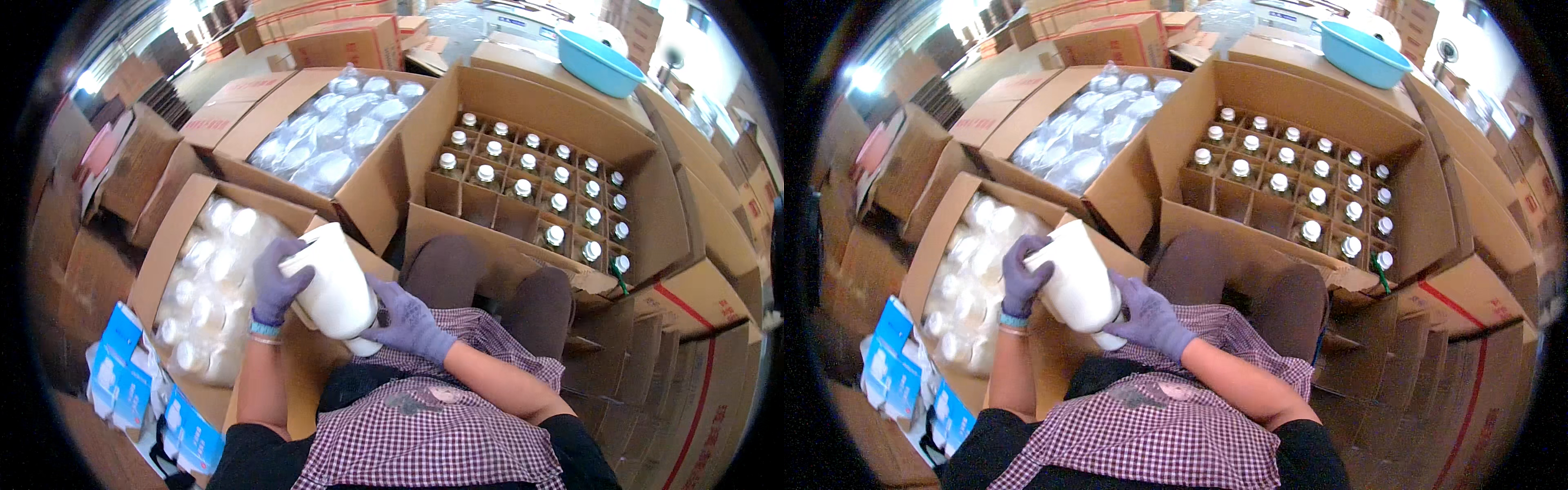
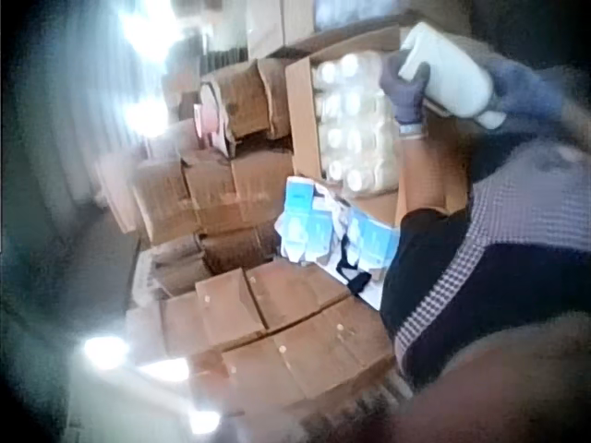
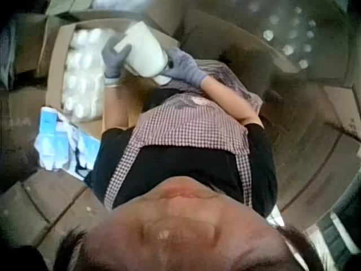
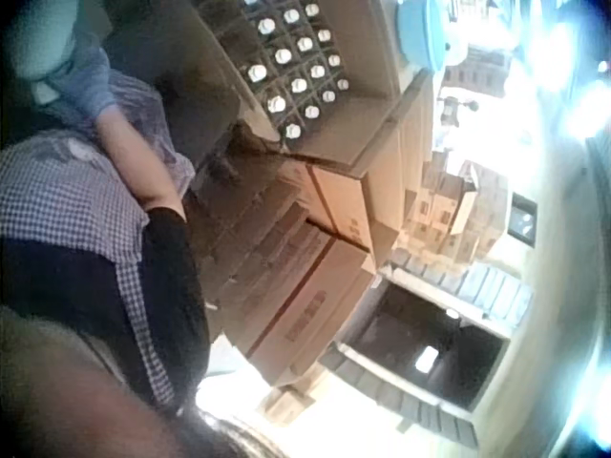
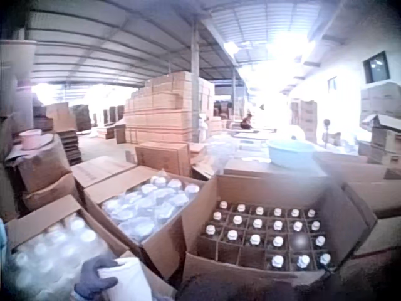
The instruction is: The person sits on the floor in a warehouse and repeatedly packs white thermos flasks into a cardboard box. They pick up a flask, insert a white circular seal into the opening, place the flask into a plastic bag, and then set the bagged flask into a compartment in the box.
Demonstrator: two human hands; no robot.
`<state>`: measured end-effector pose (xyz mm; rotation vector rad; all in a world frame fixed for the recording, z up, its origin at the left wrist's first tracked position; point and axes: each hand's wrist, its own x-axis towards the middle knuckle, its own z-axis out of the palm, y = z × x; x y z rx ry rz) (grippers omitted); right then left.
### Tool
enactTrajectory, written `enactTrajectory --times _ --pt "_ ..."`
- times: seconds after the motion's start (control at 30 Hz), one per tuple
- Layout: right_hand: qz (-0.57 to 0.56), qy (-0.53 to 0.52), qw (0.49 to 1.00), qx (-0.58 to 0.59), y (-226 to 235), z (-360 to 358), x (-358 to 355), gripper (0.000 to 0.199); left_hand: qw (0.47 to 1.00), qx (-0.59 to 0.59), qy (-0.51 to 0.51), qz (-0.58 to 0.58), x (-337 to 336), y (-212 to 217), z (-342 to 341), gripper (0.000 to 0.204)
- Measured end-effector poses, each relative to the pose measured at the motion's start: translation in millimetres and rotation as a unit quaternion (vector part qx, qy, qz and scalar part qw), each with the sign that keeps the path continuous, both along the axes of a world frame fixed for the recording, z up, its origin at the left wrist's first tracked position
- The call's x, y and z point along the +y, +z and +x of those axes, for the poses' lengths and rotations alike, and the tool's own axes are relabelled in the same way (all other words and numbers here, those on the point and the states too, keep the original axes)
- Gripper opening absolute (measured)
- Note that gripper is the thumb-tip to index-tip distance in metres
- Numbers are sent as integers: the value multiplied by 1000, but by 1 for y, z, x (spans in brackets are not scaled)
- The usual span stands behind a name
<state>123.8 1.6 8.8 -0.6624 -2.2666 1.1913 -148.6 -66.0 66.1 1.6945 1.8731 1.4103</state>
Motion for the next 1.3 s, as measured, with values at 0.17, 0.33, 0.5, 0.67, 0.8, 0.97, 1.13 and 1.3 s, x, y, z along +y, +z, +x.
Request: enactTrajectory --times 0.17,0.33,0.5,0.67,0.8,0.97,1.13,1.3 --pt "-203 -124 952 192 -18 13 8 85 967 -53 102 228 0 39 30 75" --pt "-140 -127 955 230 33 63 48 67 957 -63 141 247 13 23 58 78" --pt "448 -167 865 149 95 135 82 70 989 -132 63 5 55 -33 47 59" --pt "259 -441 829 -227 51 216 196 63 988 62 133 51 64 -62 72 52" --pt "177 -410 845 -293 -28 257 235 65 985 -43 126 107 77 -60 87 69" --pt "-415 -161 894 45 47 188 161 69 978 13 176 114 73 -38 124 55" --pt "-84 -112 984 113 45 195 119 60 993 32 82 81 92 -25 144 53" --pt "410 -87 903 90 122 211 98 71 993 104 -35 48 101 -55 133 55"
